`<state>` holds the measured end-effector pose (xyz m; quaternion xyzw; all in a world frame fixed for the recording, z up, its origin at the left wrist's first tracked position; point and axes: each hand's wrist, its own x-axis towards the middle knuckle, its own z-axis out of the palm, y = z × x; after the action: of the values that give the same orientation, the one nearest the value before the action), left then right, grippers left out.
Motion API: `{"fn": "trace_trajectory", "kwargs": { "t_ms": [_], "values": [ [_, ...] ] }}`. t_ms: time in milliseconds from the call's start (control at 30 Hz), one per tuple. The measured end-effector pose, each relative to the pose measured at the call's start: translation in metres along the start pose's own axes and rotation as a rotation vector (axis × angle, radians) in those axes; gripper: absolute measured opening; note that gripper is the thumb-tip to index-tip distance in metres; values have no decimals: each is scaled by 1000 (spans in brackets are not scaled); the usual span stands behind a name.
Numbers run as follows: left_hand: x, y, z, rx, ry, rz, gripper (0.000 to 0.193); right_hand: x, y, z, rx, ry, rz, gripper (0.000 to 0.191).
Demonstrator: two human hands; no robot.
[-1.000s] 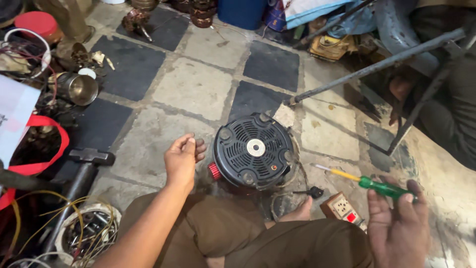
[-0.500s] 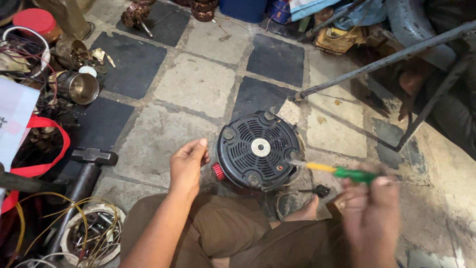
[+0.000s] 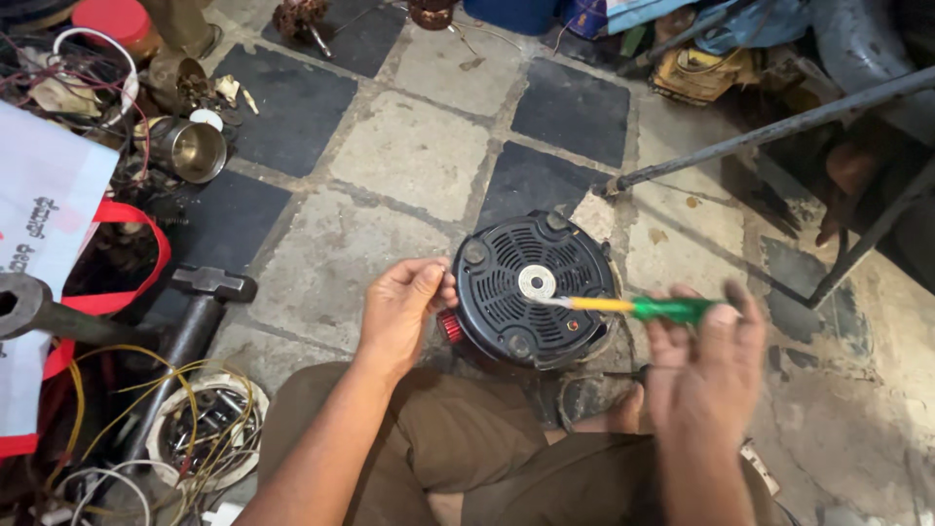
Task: The person sits on the floor and repairs a small red and black electrical appliance. They connect internal wires, secure a metal component, and use a screwdriver to fasten the black base plate. The person then flips the unit to inspect the top and continues tightening screws.
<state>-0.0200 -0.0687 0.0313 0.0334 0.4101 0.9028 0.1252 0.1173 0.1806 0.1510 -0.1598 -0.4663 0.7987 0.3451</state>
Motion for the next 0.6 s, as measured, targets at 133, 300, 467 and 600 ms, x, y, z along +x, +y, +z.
{"fn": "trace_trajectory", "kwargs": {
  "t_ms": [133,300,467,600],
  "values": [
    [0,-7,2,-75,-89,-192,24,-2,15,39,-46,-174,-95,44],
    [3,-8,2,-130,-140,-223,27,-11,23,59,-69,-290,-251,44],
    [0,-7,4,-145,-131,-223,25,-12,26,64,-63,-323,-242,45],
    [-1,-6,6,-145,-105,-223,25,-13,27,67,-74,-336,-252,44]
  ]
}}
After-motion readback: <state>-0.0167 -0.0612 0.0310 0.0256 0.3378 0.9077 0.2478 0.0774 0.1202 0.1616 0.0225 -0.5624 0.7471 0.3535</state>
